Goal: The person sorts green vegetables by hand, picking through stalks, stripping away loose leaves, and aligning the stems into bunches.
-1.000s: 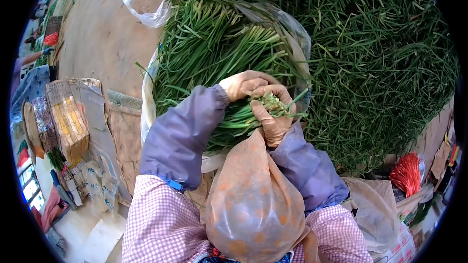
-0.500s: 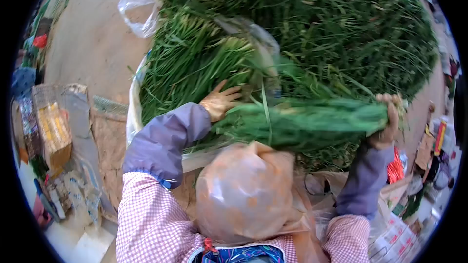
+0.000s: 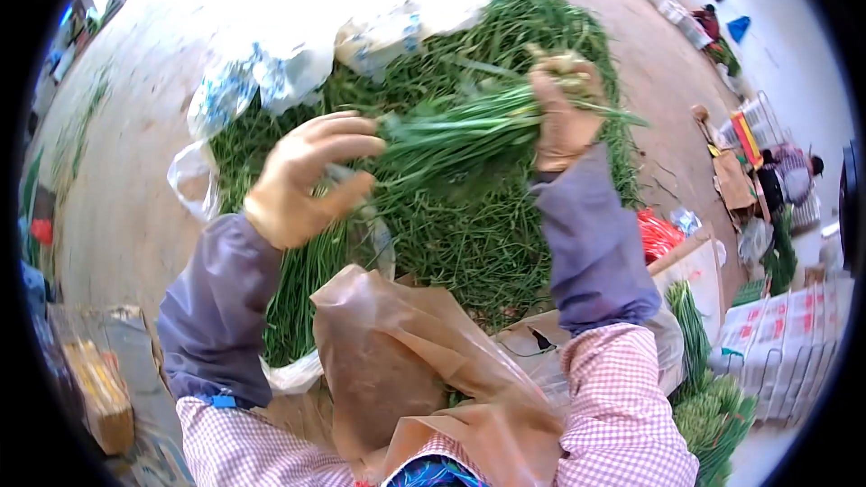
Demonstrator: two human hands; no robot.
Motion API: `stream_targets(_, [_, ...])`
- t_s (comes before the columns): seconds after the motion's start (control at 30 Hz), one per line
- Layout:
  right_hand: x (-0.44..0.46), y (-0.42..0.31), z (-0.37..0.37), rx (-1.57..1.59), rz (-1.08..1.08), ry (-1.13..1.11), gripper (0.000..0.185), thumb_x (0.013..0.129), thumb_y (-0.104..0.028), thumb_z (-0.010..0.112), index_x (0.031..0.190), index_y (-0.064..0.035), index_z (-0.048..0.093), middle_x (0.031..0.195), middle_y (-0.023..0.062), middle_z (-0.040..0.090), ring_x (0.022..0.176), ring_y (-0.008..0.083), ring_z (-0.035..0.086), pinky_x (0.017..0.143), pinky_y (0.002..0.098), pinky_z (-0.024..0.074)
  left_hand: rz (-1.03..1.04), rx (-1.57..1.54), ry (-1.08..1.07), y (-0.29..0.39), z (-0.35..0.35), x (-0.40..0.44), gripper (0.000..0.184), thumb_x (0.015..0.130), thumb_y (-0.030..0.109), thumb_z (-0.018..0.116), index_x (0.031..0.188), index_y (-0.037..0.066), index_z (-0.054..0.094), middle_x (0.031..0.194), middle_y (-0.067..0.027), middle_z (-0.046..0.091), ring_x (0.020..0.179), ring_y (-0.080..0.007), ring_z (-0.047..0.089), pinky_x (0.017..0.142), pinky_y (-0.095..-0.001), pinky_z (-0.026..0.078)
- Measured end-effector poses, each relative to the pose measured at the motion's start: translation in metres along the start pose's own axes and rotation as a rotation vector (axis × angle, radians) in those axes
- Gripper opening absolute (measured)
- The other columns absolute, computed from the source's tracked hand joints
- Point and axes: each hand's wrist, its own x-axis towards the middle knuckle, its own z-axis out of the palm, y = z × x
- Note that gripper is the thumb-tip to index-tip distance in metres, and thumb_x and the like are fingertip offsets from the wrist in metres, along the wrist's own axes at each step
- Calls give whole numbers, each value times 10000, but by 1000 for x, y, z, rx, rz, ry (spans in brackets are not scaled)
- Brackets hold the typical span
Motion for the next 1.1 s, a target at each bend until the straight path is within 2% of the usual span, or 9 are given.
stream_targets(0.13, [-2,-46,-7,174,191,37,278,732,29,723,979,-29,611,883,57,640,746,154,606,690,293,523,147,432,-17,68,64,46,582,715,251,788,1228,71,579,1351,-194,491,1251,-372,474,1004,-486,426])
stream_targets(0.2, [8,-67,-35,138,107,43,271,737,22,719,977,-33,606,898,64,640,743,154,604,685,300,523,74,138,-79,65,100,41,568,735,244,770,1236,75,561,1290,-190,516,1146,-375,540,934,-478,473])
stream_targets(0.4, [32,-127,-121,50,-139,130,325,730,42,750,995,-59,591,923,53,648,790,147,624,734,280,529,-320,411,-1092,67,103,27,452,770,285,696,1208,182,655,1008,-164,692,977,-312,654,881,-414,512])
stream_targets(0.53, [26,-146,-118,161,-187,196,340,722,39,761,999,-53,586,933,67,656,809,153,635,736,280,540,-521,201,-811,95,32,69,298,831,273,672,1109,174,710,1029,-108,704,965,-237,664,867,-347,526])
stream_targets(0.63, [5,-155,-82,212,-140,49,151,800,-8,623,942,-41,584,885,95,657,725,172,628,667,318,554,-127,-483,-330,101,-52,106,269,909,157,600,1145,40,656,1102,-98,679,1014,-210,636,942,-360,501])
stream_targets(0.7, [-25,-166,-49,421,39,-81,175,829,-73,624,998,-53,585,940,119,655,793,190,631,726,328,547,-11,-168,28,164,-86,125,460,926,300,565,1297,29,549,1254,-160,603,1174,-273,574,1036,-397,432])
stream_targets(0.8, [-70,-159,-12,1011,283,-281,232,864,-126,628,1088,-96,578,1042,93,622,1047,234,571,966,435,472,137,-139,-291,184,-61,128,748,824,455,675,1400,45,430,1461,-181,396,1330,-317,414,1093,-432,327])
stream_targets(0.93, [-128,-125,-23,1307,671,-342,224,862,-150,626,1080,-143,573,1009,33,587,1000,217,563,1005,461,438,-603,-641,-668,177,10,41,1159,698,553,784,1518,63,128,1422,-266,383,1221,-361,498,1019,-446,437])
stream_targets(1.1, [-184,-36,-111,1205,853,-286,234,788,-119,685,1010,-130,611,963,41,616,933,251,605,939,478,479,-911,-1024,-950,176,79,-128,812,820,255,775,1453,19,325,1371,-104,519,1213,-177,482,1063,-347,382])
